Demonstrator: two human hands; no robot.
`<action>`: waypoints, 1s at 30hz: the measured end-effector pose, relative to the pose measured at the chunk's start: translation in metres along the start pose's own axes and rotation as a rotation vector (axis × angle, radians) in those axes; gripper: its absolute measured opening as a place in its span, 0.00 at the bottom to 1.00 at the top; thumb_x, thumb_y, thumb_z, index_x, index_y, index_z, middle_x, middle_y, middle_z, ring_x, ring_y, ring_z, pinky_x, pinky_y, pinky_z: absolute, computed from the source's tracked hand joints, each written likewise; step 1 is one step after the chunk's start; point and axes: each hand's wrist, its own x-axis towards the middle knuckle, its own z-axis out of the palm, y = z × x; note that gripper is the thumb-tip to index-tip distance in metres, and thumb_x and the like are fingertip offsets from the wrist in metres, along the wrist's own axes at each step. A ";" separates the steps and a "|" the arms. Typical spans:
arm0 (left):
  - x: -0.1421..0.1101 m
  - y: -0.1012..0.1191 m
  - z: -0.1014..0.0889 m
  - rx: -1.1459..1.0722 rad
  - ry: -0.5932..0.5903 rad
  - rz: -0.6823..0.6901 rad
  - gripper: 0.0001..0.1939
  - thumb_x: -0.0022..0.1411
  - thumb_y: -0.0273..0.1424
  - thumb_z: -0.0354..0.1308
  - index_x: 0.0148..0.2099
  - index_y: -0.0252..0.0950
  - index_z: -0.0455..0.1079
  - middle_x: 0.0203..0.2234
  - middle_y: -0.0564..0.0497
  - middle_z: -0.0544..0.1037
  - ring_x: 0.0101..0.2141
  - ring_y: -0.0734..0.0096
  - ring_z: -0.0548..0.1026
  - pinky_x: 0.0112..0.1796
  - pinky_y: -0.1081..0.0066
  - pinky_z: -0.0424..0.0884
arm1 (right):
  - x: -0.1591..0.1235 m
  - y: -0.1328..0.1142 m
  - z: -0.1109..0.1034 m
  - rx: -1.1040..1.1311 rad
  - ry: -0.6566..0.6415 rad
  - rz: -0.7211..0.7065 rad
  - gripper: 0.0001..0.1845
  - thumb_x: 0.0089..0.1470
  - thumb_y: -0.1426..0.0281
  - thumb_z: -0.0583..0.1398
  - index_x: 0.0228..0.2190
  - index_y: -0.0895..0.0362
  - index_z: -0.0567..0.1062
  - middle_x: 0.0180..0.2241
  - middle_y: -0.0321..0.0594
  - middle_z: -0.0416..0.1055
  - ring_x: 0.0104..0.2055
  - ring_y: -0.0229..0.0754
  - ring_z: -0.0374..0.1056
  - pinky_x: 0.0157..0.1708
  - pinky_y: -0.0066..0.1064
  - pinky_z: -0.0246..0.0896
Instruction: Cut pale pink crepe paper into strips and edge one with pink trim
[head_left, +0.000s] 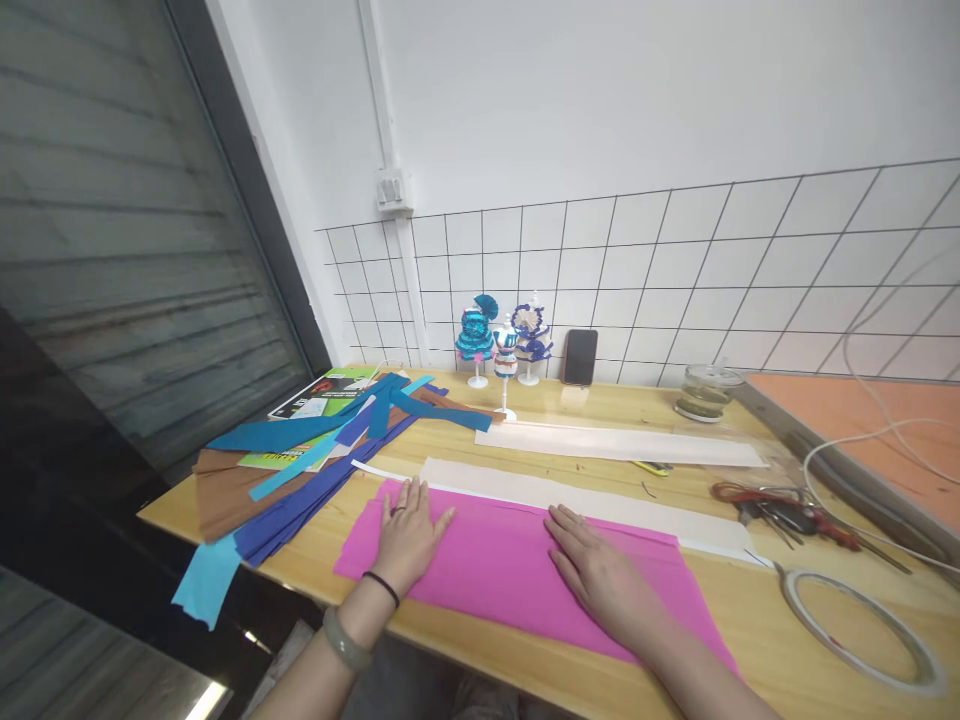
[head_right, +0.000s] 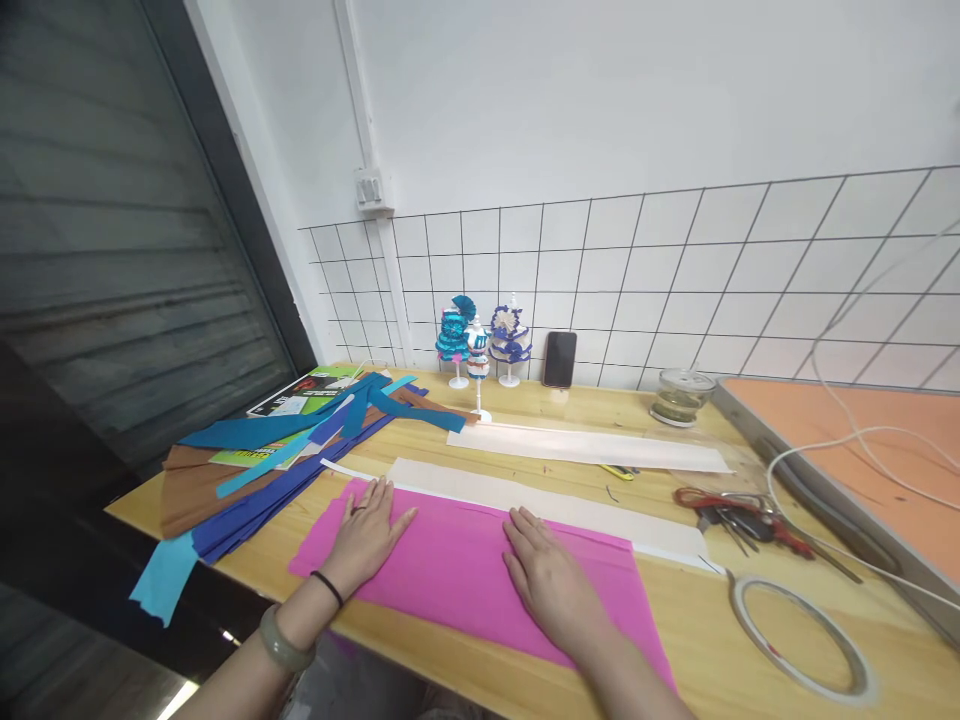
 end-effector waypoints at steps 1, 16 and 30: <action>0.001 -0.004 0.000 0.013 0.000 -0.027 0.39 0.60 0.52 0.31 0.60 0.26 0.51 0.58 0.36 0.51 0.59 0.53 0.48 0.54 0.49 0.42 | 0.000 0.000 0.000 0.000 0.003 0.001 0.24 0.58 0.62 0.46 0.52 0.60 0.64 0.55 0.46 0.57 0.58 0.47 0.51 0.57 0.44 0.49; 0.001 0.000 -0.012 0.067 0.216 -0.067 0.38 0.60 0.48 0.39 0.59 0.19 0.51 0.58 0.31 0.52 0.59 0.49 0.44 0.55 0.49 0.42 | 0.000 -0.001 0.000 -0.022 0.001 -0.012 0.24 0.58 0.64 0.46 0.53 0.61 0.63 0.56 0.47 0.57 0.58 0.46 0.51 0.57 0.42 0.48; -0.005 0.069 -0.002 -0.136 -0.028 0.502 0.33 0.62 0.50 0.34 0.61 0.34 0.50 0.60 0.43 0.51 0.59 0.59 0.46 0.56 0.56 0.48 | 0.002 -0.003 -0.004 0.005 0.027 0.024 0.25 0.58 0.64 0.47 0.53 0.63 0.62 0.55 0.48 0.58 0.58 0.46 0.51 0.57 0.41 0.49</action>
